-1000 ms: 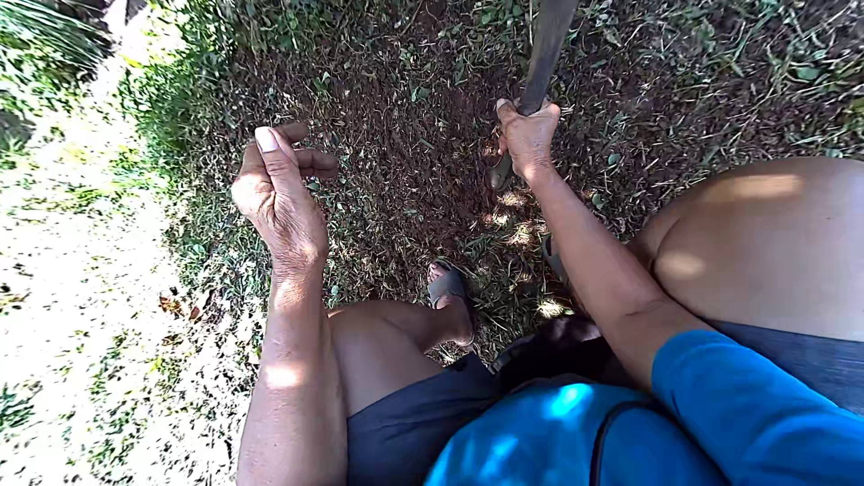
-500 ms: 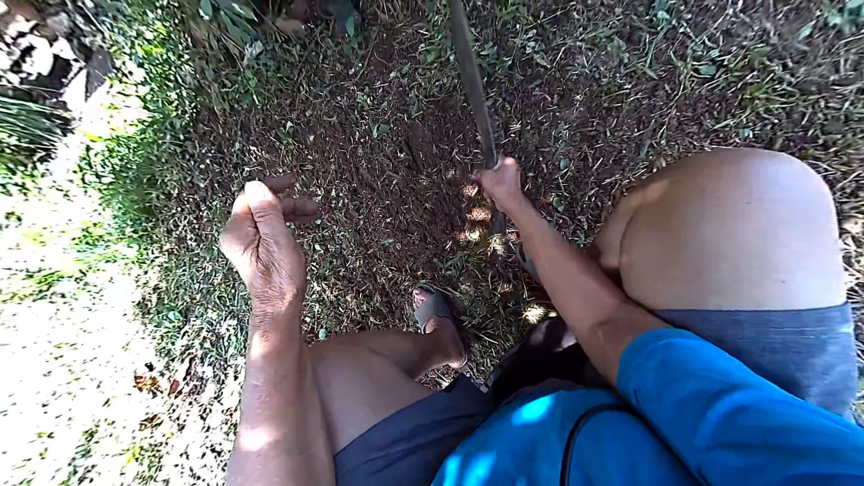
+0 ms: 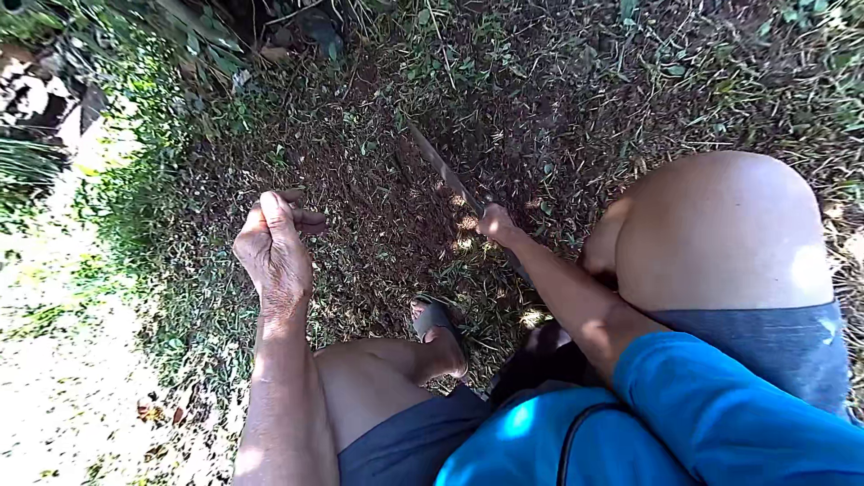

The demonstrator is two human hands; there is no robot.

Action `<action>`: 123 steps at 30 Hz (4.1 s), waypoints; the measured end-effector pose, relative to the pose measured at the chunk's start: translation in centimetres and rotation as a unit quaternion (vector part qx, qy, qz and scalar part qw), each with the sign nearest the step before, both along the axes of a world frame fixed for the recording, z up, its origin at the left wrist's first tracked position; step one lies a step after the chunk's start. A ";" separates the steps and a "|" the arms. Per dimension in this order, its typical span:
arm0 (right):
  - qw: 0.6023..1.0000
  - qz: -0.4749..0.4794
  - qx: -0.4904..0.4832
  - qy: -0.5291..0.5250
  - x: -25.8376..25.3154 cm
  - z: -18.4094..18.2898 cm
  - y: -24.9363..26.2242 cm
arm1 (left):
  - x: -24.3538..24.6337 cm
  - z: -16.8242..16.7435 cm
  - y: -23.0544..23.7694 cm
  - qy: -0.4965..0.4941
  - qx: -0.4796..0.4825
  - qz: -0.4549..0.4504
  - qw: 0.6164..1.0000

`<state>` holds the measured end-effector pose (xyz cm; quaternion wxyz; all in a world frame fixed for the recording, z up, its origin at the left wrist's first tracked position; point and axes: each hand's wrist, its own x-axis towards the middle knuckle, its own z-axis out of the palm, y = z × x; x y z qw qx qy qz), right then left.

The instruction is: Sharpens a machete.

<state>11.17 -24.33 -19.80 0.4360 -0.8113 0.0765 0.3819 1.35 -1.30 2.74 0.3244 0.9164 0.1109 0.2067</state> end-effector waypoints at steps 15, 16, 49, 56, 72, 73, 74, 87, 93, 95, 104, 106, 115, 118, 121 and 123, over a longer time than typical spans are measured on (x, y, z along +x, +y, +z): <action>0.813 -0.458 0.252 -0.256 6.7 4.2 0.4 | -1.7 0.7 1.1 -0.046 -0.002 -0.016 0.999; 0.861 -0.421 0.208 -0.196 5.6 1.9 0.5 | -1.7 0.6 1.0 -0.031 0.002 -0.014 0.999; 0.997 0.043 -0.020 0.063 -0.5 -1.6 2.2 | -0.2 0.0 0.0 0.043 0.016 0.009 0.999; 0.979 -0.095 0.132 -0.122 3.2 3.9 2.3 | -1.1 0.5 0.5 -0.027 -0.018 0.003 0.999; 0.973 0.230 0.033 0.008 -5.6 0.4 5.5 | -1.5 0.8 0.4 -0.044 -0.026 0.008 0.999; 0.963 0.266 0.037 -0.018 -5.5 1.4 5.9 | -1.4 0.9 0.4 -0.045 -0.027 0.012 0.999; 0.957 0.283 0.045 -0.042 -5.5 2.1 6.4 | -1.5 1.0 0.5 -0.049 -0.030 0.013 0.998; 0.968 -0.114 0.171 -0.143 -0.4 4.2 9.5 | -3.6 1.8 1.8 -0.080 -0.014 0.028 0.996; 0.983 0.146 -0.003 0.107 -6.0 -2.1 7.1 | -3.1 1.2 1.8 -0.064 -0.005 0.000 0.998; 0.979 0.172 -0.015 0.108 -6.4 -0.2 7.6 | -3.0 1.1 1.8 -0.066 -0.016 -0.003 0.998; 0.972 0.151 0.084 -0.160 -2.3 10.0 9.0 | -3.2 1.9 1.7 -0.114 -0.034 0.022 0.993; 0.979 0.048 0.117 -0.160 -1.2 11.0 9.7 | -3.5 2.0 1.8 -0.118 -0.037 0.033 0.992; 0.981 0.097 0.088 0.139 -6.3 -2.8 5.3 | -2.5 0.9 1.5 -0.078 -0.011 -0.015 0.997; 0.950 0.027 0.177 0.257 -7.4 -3.7 4.7 | -2.0 0.7 1.4 -0.079 -0.021 -0.016 0.997; 0.918 -0.008 0.229 0.323 -7.6 -3.0 5.1 | -2.0 0.5 1.7 -0.084 -0.023 -0.011 0.996; 0.938 0.010 0.177 0.298 -7.9 -2.0 5.2 | -1.8 0.5 1.6 -0.085 -0.028 -0.010 0.996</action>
